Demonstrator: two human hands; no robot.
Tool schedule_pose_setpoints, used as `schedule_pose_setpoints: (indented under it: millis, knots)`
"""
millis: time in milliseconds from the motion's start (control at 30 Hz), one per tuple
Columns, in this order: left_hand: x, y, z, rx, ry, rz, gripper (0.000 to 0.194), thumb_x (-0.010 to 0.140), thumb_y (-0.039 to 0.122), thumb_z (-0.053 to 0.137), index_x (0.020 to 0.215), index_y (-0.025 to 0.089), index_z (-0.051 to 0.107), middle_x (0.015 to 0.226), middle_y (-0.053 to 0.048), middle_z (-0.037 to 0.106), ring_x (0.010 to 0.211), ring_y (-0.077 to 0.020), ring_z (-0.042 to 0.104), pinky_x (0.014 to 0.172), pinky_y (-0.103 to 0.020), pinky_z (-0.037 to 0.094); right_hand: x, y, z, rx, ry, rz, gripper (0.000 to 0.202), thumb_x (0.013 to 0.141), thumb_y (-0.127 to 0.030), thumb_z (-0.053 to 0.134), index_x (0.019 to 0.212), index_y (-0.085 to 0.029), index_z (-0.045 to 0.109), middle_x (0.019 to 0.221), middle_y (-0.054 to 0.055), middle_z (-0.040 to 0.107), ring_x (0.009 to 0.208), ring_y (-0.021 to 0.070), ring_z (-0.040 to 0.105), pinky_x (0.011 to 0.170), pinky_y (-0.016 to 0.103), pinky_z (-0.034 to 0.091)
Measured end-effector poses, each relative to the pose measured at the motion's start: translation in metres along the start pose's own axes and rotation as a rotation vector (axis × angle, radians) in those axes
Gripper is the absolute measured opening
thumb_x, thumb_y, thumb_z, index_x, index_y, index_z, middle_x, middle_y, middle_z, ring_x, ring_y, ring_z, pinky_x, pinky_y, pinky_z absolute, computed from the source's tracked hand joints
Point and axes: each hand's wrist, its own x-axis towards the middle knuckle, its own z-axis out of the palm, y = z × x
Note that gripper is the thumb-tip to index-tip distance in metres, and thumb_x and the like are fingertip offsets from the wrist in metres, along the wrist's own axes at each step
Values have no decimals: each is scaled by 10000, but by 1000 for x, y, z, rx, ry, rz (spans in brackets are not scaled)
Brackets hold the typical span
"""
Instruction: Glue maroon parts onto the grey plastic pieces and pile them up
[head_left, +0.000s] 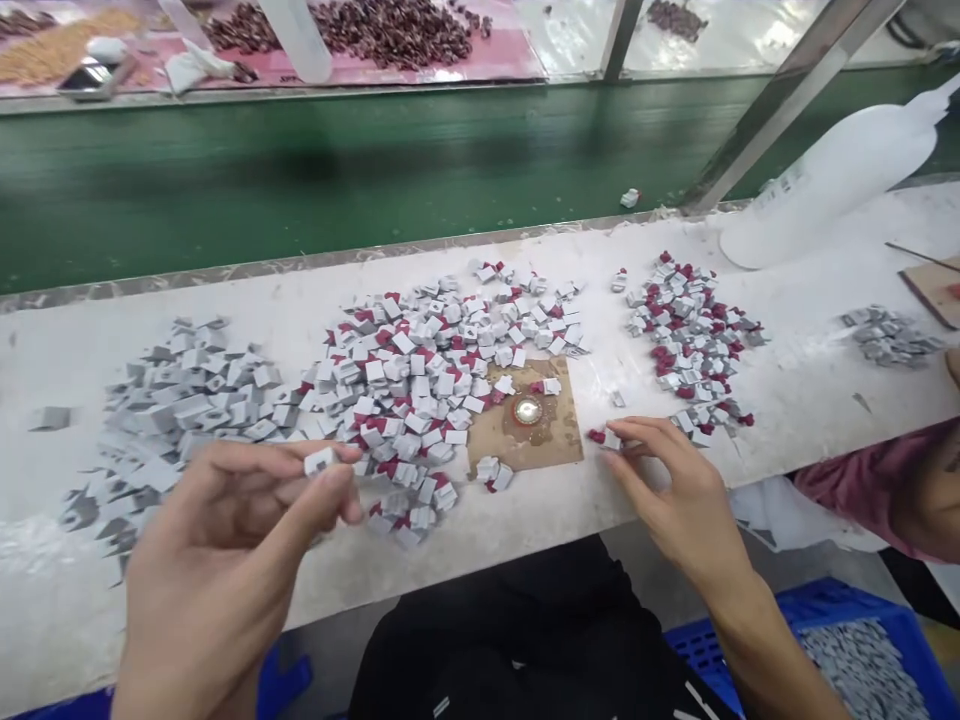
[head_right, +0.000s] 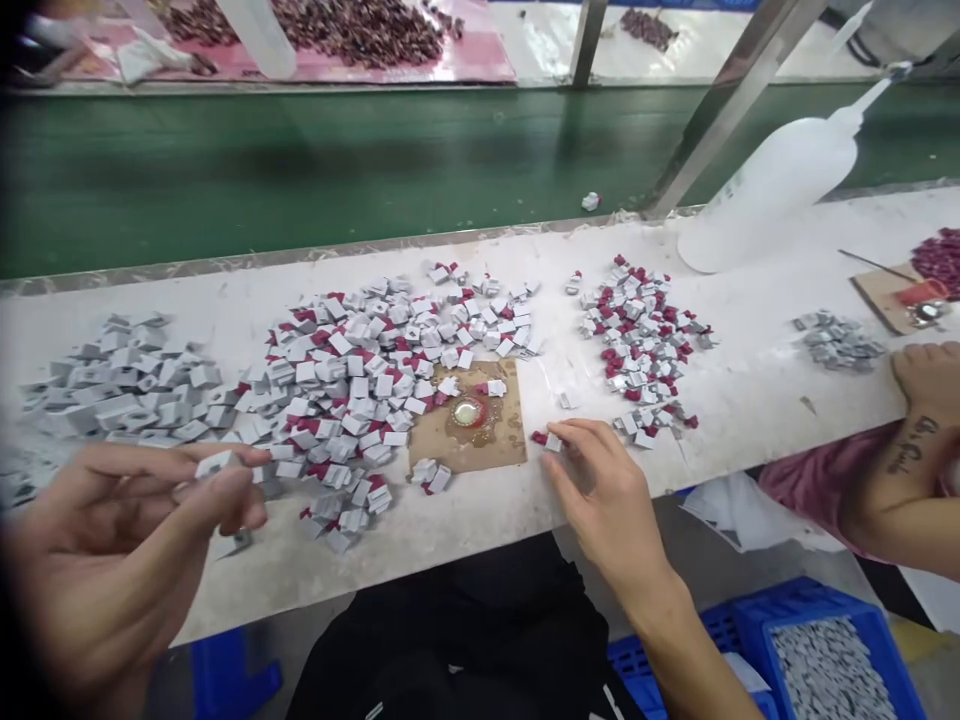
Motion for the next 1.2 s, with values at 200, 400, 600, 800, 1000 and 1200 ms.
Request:
schedule_pose_setpoints:
  millis: [200,400,600,800,1000,1200]
  knots:
    - [-19,-12,21,-192,-287,-276,415,837,503,1017,1109,258,822,1017,-45,851,708,-207,759,652,-339,682,4,0,-4,-40,-38,64,252,1134,-422,693,1251,-249,833,1155,94,773,849,222,713,775,376,625]
    - [-35,-5,35,-196,-404,-325,392,946,542,927,1177,232,866,940,-75,850,855,-259,831,786,-341,717,3,1,-6,5,-107,32,52,1080,-256,718,1131,-268,723,1004,39,741,815,205,686,751,336,590]
    - [-37,5,53,-146,-447,-317,362,974,507,928,1226,261,845,855,-45,850,847,-235,831,796,-294,697,2,6,-13,58,-251,-127,182,1133,-160,603,982,-262,597,1105,79,670,903,206,708,702,315,560]
    - [-37,12,66,-189,-427,-286,263,947,434,970,1121,275,853,922,-23,843,873,-197,829,778,-229,682,1,6,-17,102,-206,-49,129,1151,-221,643,1034,-270,624,1101,61,736,972,216,744,799,332,603]
    - [-36,12,73,-236,-463,-288,231,973,380,953,1123,250,834,911,-19,836,844,-180,830,794,-236,694,6,13,-19,151,-263,0,153,1094,-205,741,1215,-288,786,1124,54,768,906,211,748,777,339,630]
    - [-40,19,76,-242,-419,-322,208,957,344,951,1095,250,827,897,-16,831,836,-182,821,807,-249,689,4,14,-25,171,-321,-20,130,1071,-148,745,1040,-271,717,1145,49,800,943,208,790,749,312,609]
